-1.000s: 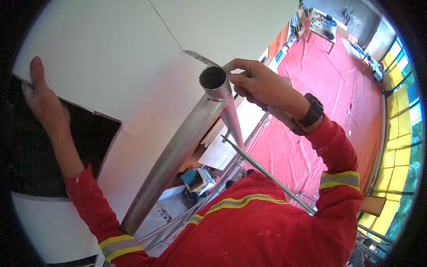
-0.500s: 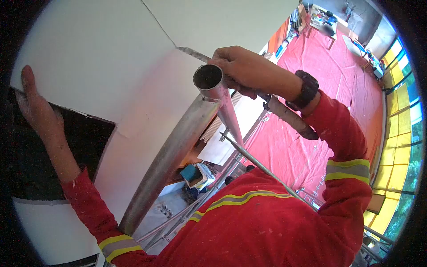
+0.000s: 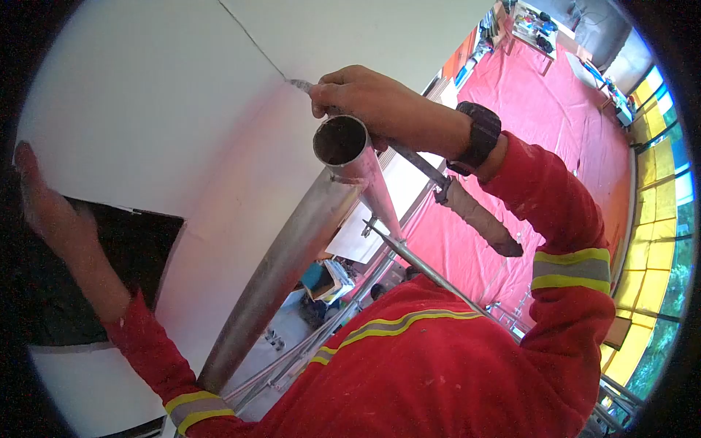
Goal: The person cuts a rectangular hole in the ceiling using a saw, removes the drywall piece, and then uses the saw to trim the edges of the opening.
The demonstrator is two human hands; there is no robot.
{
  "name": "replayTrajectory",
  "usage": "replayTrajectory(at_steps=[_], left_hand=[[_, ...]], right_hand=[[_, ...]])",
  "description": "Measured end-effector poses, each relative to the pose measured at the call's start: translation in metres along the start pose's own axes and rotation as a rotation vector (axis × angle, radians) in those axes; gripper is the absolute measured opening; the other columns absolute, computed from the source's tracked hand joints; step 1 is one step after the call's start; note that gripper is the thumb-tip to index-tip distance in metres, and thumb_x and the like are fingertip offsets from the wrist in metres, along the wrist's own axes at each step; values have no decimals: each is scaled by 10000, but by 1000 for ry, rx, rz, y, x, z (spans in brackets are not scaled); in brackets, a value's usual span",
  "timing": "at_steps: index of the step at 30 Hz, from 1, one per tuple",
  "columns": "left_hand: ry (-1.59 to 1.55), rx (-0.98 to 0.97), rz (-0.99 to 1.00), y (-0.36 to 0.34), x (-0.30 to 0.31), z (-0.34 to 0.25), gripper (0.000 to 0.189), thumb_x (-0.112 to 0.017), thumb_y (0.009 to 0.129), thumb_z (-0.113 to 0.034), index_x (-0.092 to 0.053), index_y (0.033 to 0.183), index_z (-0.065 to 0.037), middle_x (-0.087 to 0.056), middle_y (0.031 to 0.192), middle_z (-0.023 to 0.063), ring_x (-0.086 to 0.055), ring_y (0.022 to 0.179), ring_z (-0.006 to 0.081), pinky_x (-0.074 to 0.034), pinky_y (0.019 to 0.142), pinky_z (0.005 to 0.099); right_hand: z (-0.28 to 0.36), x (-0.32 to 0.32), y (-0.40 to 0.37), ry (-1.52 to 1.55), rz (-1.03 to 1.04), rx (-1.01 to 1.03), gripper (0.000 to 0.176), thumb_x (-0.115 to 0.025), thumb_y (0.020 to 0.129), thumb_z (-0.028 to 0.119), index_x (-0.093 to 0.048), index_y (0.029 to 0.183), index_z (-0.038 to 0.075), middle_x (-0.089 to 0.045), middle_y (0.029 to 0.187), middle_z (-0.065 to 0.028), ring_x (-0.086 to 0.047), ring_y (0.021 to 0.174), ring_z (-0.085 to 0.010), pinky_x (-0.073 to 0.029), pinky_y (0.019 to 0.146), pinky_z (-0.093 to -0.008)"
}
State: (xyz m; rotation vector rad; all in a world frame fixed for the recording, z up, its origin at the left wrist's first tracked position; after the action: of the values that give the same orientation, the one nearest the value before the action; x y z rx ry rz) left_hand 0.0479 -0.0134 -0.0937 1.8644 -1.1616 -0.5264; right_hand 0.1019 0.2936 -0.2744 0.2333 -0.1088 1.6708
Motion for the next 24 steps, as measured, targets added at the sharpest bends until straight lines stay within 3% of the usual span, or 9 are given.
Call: replayTrajectory(at_steps=[1,4,6,8,14,24], left_hand=[[1,24,-20,-1,0,-1,682,-679,889,-480,-545,1338,16,-548,1355,209,-572,1192,341,-486,977,444],[-58,-240,238,2,-10,-13,871,-606,877,-608,-368,1420,31,-462,1399,252,-509,1264,365,-468,1027,484],[-97,-414,408,2,-14,-20,1000,-559,869,-694,-250,1475,39,-405,1429,281,-467,1312,381,-456,1060,511],[-100,-441,480,-3,-15,-19,1037,-529,873,-729,-228,1478,58,-399,1407,301,-470,1308,395,-471,1051,525],[-37,-253,380,-6,-18,-24,958,-505,896,-708,-347,1388,98,-481,1254,302,-550,1188,413,-531,973,519],[-23,-160,277,-10,-24,-22,946,-465,900,-725,-359,1368,90,-477,1225,274,-533,1194,408,-510,995,515]], right_hand=[[-5,-1,3,41,-19,-32,367,-501,1019,362,-594,854,49,-478,683,37,-446,596,-17,-377,569,-203],[-12,-4,11,49,-37,17,369,-486,1029,346,-590,849,41,-458,621,44,-438,548,-25,-374,544,-207],[-3,-6,11,-75,-24,159,363,-487,1030,343,-582,855,39,-446,585,46,-430,512,-31,-373,517,-207],[4,-8,9,-106,-14,192,355,-491,1030,339,-577,865,37,-438,564,49,-421,484,-34,-368,491,-208],[0,-17,14,-4,-59,105,329,-503,1029,316,-563,880,28,-431,546,37,-412,453,-39,-348,446,-208],[-5,-19,19,107,-126,35,323,-516,1023,287,-547,841,22,-441,532,17,-432,450,-49,-369,438,-217]])
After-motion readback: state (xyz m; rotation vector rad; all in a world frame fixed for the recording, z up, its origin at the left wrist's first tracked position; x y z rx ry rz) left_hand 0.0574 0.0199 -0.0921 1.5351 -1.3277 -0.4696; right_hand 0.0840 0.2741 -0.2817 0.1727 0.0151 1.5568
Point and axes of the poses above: each hand's wrist, its own y-axis towards the middle knuckle, its own x-axis out of the back of the hand, z = x × y, the point moved 4 cm from there along y, towards the middle knuckle
